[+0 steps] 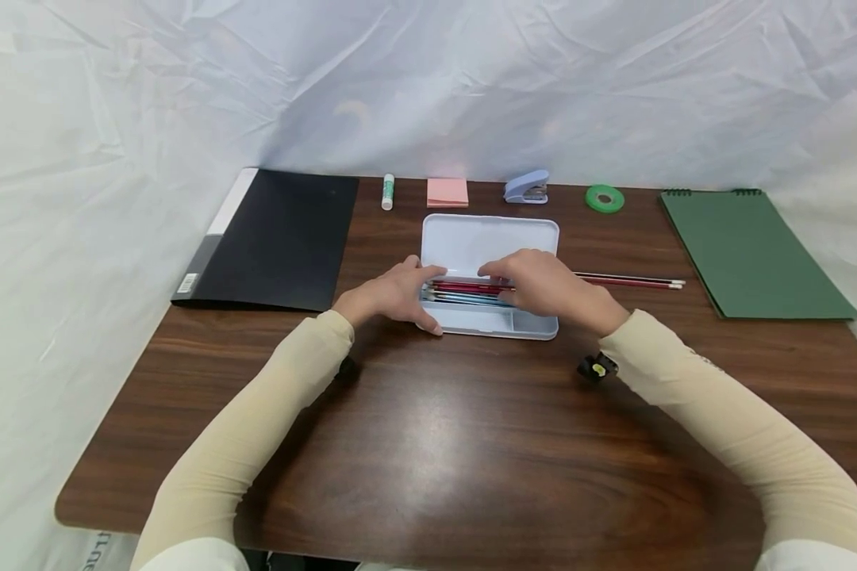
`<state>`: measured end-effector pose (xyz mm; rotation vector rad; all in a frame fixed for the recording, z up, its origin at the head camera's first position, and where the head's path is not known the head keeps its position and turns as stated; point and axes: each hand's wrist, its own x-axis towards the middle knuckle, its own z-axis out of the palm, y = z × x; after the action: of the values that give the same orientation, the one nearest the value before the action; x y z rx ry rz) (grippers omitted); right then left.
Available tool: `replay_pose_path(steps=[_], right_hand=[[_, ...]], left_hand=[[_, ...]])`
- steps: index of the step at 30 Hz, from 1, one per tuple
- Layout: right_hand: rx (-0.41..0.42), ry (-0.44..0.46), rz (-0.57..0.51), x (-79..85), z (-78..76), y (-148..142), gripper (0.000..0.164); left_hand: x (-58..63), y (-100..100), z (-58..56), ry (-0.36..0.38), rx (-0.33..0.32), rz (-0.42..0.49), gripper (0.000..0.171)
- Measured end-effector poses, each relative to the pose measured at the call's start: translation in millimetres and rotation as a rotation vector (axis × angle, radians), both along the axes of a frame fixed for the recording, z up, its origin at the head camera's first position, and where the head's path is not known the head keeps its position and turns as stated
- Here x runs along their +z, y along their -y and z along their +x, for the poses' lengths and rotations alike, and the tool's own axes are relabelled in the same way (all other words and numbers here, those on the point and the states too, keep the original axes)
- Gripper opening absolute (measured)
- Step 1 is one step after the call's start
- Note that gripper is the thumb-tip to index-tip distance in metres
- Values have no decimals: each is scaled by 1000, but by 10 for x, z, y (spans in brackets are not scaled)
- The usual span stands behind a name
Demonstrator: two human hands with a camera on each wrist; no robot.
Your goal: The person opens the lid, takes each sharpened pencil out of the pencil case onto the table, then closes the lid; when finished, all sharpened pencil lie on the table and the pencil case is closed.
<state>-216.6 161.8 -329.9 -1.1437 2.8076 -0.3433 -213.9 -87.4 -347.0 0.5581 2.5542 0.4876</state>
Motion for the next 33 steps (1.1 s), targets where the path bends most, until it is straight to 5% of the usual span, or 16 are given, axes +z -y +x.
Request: replay_pose_path(steps=[23,33], right_hand=[[79,-133,187,-60,-15,181,30],[114,-93,176,-75,-93,192,33]], left_hand=[[-16,11,-9,6,-8,7,100],[-4,-2,-20,-2,-25,-2,100]])
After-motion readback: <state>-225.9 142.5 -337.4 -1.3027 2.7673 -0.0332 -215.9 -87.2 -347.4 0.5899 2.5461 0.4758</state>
